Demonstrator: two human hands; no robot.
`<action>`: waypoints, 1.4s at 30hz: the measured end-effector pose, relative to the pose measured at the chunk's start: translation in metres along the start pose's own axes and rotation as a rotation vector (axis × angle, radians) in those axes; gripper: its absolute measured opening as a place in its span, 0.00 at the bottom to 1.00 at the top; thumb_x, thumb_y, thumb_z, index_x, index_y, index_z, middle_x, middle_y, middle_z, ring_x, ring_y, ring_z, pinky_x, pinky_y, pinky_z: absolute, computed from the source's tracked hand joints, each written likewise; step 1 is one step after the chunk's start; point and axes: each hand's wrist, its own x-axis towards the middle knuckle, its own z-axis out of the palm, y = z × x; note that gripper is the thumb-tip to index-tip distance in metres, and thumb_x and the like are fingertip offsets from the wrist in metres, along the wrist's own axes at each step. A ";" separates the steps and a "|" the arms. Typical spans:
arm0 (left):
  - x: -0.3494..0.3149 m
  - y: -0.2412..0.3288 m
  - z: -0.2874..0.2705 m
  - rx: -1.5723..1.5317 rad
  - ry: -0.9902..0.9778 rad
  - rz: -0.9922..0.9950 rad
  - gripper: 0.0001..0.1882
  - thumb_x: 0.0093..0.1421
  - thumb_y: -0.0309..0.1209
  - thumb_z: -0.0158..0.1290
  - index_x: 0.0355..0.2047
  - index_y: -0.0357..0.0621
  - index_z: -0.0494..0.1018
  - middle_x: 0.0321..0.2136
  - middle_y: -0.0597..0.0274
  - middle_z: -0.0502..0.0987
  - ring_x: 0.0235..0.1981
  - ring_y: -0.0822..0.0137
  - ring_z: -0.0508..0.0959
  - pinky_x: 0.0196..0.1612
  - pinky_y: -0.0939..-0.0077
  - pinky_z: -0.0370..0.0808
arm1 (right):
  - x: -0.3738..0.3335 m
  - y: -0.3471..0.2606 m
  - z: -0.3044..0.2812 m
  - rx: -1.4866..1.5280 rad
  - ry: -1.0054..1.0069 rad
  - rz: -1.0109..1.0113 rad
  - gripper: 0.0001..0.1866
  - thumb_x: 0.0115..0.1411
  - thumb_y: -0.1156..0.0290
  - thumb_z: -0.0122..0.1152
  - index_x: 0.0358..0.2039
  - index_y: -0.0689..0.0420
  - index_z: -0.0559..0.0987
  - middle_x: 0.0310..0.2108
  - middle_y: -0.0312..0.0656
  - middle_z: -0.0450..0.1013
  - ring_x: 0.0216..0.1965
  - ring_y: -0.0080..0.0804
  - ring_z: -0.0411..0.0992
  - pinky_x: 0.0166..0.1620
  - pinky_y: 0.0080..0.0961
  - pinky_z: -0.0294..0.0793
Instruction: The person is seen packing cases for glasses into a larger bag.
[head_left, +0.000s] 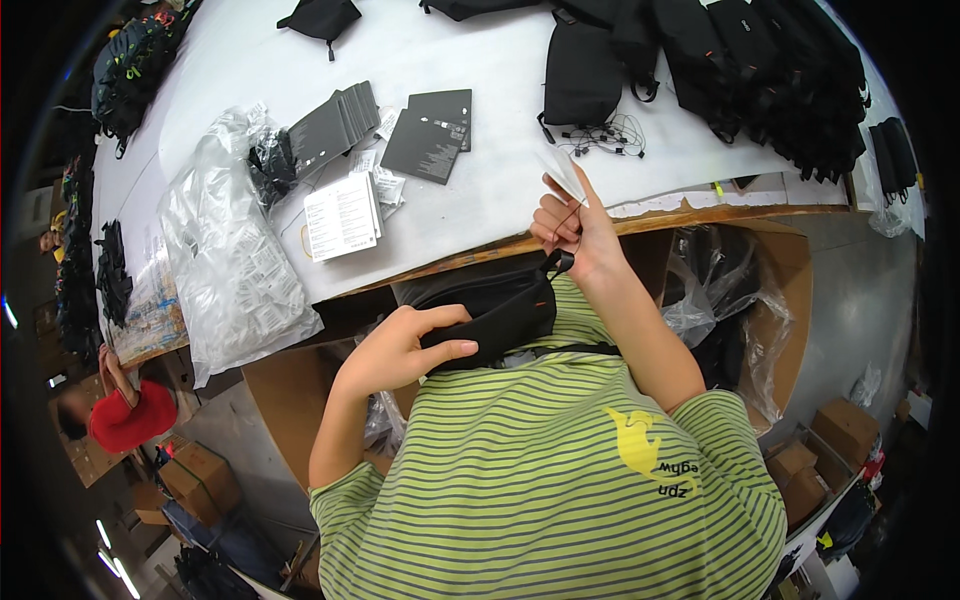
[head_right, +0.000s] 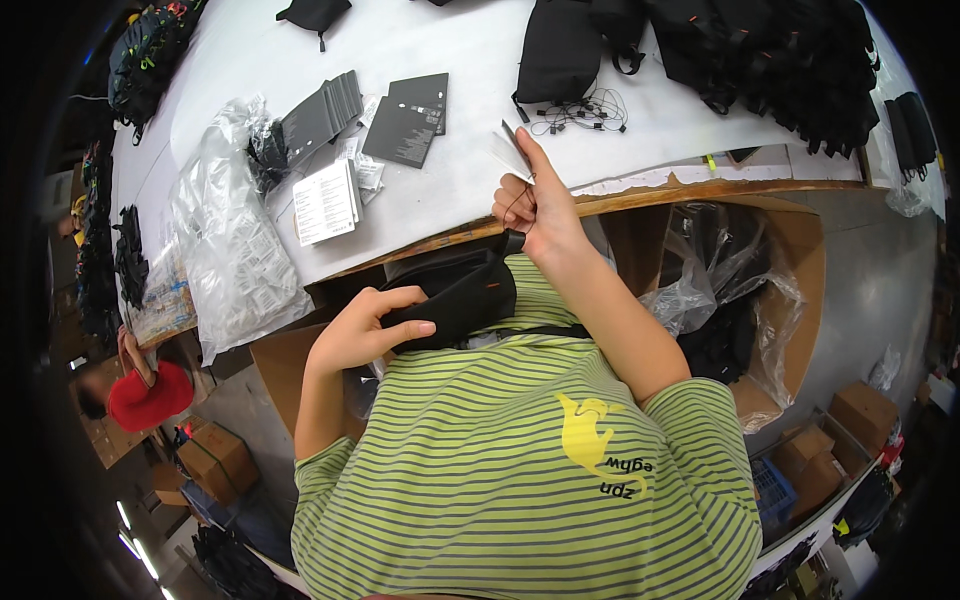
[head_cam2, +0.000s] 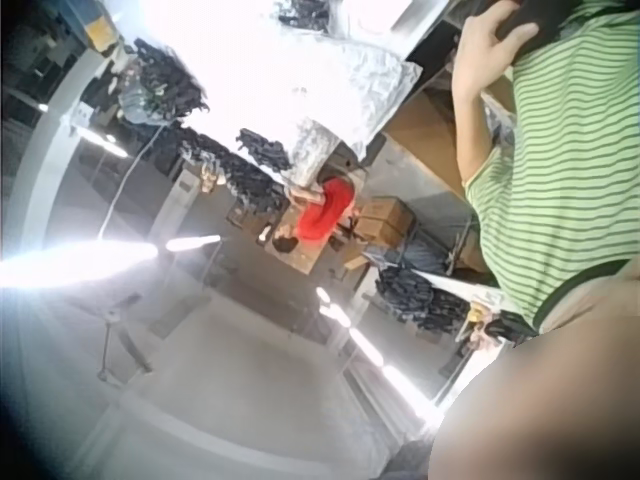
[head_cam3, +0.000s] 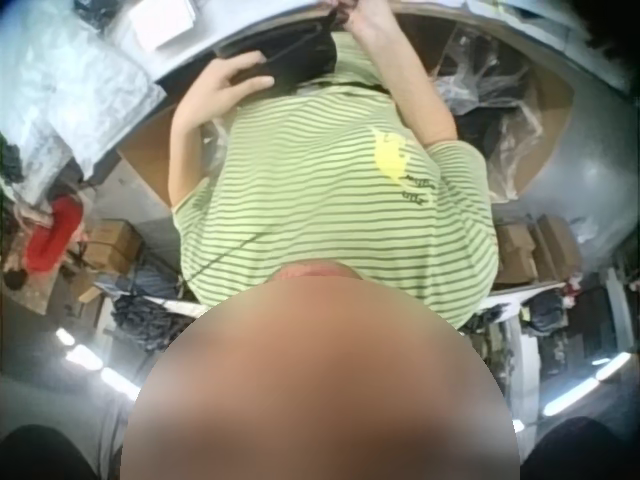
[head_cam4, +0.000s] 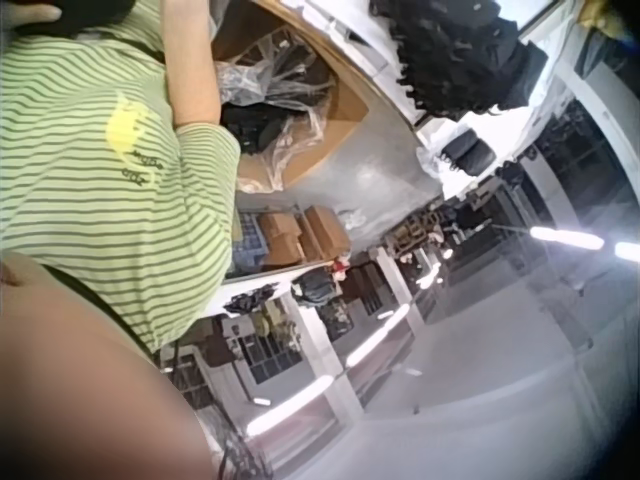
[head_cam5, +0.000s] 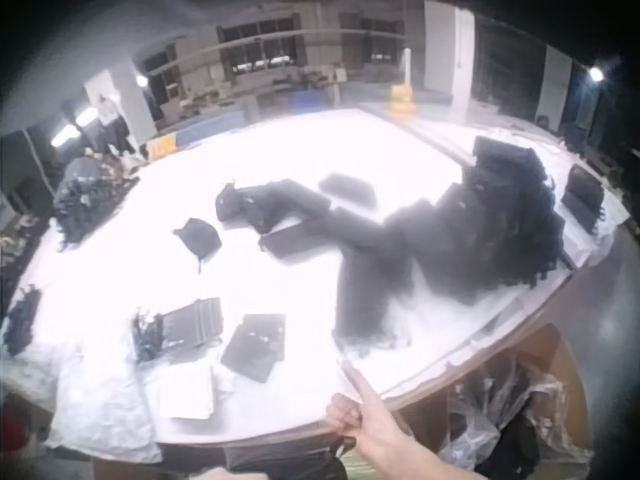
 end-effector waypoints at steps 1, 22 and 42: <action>0.000 -0.001 0.000 0.014 0.018 -0.001 0.13 0.57 0.35 0.58 0.32 0.37 0.71 0.18 0.58 0.71 0.18 0.71 0.68 0.24 0.78 0.65 | -0.001 -0.002 0.008 -0.070 0.157 -0.057 0.20 0.58 0.53 0.62 0.19 0.51 0.68 0.08 0.26 0.49 0.09 0.17 0.45 0.16 0.17 0.50; 0.037 0.005 0.004 0.712 0.506 0.610 0.13 0.44 0.38 0.63 0.27 0.48 0.73 0.32 0.65 0.71 0.39 0.62 0.71 0.50 0.63 0.63 | -0.063 -0.027 0.039 -1.958 -0.504 -0.253 0.19 0.51 0.52 0.66 0.35 0.54 0.83 0.09 0.36 0.60 0.12 0.26 0.56 0.20 0.23 0.54; 0.039 0.015 0.018 0.965 0.625 0.724 0.05 0.46 0.31 0.56 0.25 0.52 0.71 0.48 0.69 0.73 0.51 0.67 0.70 0.55 0.66 0.64 | -0.075 -0.045 0.043 -2.057 -0.233 -0.479 0.07 0.49 0.66 0.62 0.27 0.53 0.82 0.12 0.41 0.69 0.15 0.36 0.70 0.24 0.29 0.68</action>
